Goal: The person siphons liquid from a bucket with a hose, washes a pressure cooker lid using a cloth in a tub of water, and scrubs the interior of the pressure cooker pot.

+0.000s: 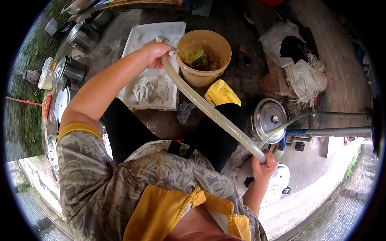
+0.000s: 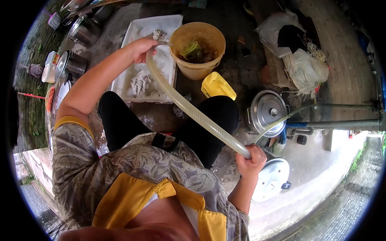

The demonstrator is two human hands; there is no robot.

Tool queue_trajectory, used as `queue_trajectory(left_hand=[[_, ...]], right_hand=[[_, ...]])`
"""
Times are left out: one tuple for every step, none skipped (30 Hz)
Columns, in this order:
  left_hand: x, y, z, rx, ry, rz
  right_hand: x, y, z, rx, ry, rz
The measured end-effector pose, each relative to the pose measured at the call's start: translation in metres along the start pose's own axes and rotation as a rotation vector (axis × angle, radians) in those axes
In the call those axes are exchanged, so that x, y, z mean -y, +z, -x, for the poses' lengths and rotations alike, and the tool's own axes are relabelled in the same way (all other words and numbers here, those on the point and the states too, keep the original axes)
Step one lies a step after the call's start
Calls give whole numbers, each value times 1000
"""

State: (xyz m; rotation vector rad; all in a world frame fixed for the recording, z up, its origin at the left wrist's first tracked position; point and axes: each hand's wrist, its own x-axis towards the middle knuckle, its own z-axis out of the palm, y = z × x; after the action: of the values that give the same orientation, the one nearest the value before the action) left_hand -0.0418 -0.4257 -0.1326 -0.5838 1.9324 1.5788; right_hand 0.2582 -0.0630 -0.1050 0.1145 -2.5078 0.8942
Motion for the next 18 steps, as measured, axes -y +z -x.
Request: queue_trajectory(left_hand=[[2, 0, 0, 25, -11, -16], [2, 2, 6, 25, -11, -15], [1, 5, 12, 39, 5, 8], [0, 8, 16, 53, 21, 31], [1, 10, 13, 54, 23, 32], [3, 12, 10, 94, 26, 71], [4, 13, 7, 134, 30, 109], [3, 20, 9, 134, 31, 109], [2, 30, 11, 114, 29, 203], [0, 38, 14, 93, 28, 298], [0, 42, 11, 132, 49, 312], [0, 46, 9, 137, 51, 311], [0, 51, 7, 161, 50, 340], [0, 56, 4, 183, 49, 369], [0, 61, 0, 152, 25, 391], [1, 63, -4, 152, 25, 392], [3, 65, -7, 164, 32, 409], [4, 67, -9, 178, 39, 426]], right_hand=[[0, 0, 0, 0, -1, 1], [-1, -1, 1, -4, -8, -1], [-1, -1, 1, -9, -16, -3], [-1, -1, 1, -9, -17, -2], [0, -1, 1, -35, -29, -8], [0, -1, 1, -60, -42, -14], [1, -1, 0, -62, -44, -14], [3, -2, 0, -77, -43, -6], [4, -2, 0, -91, -43, 1], [3, -3, 1, -92, -43, 2], [2, -3, 2, -104, -37, 8], [1, -4, 4, -116, -31, 17], [0, -5, 6, -116, -30, 20], [-1, -6, 7, -124, -30, 36], [-2, -7, 8, -132, -30, 50], [-2, -7, 8, -132, -30, 50], [-2, -7, 8, -141, -18, 35], [-2, -8, 8, -150, -5, 21]])
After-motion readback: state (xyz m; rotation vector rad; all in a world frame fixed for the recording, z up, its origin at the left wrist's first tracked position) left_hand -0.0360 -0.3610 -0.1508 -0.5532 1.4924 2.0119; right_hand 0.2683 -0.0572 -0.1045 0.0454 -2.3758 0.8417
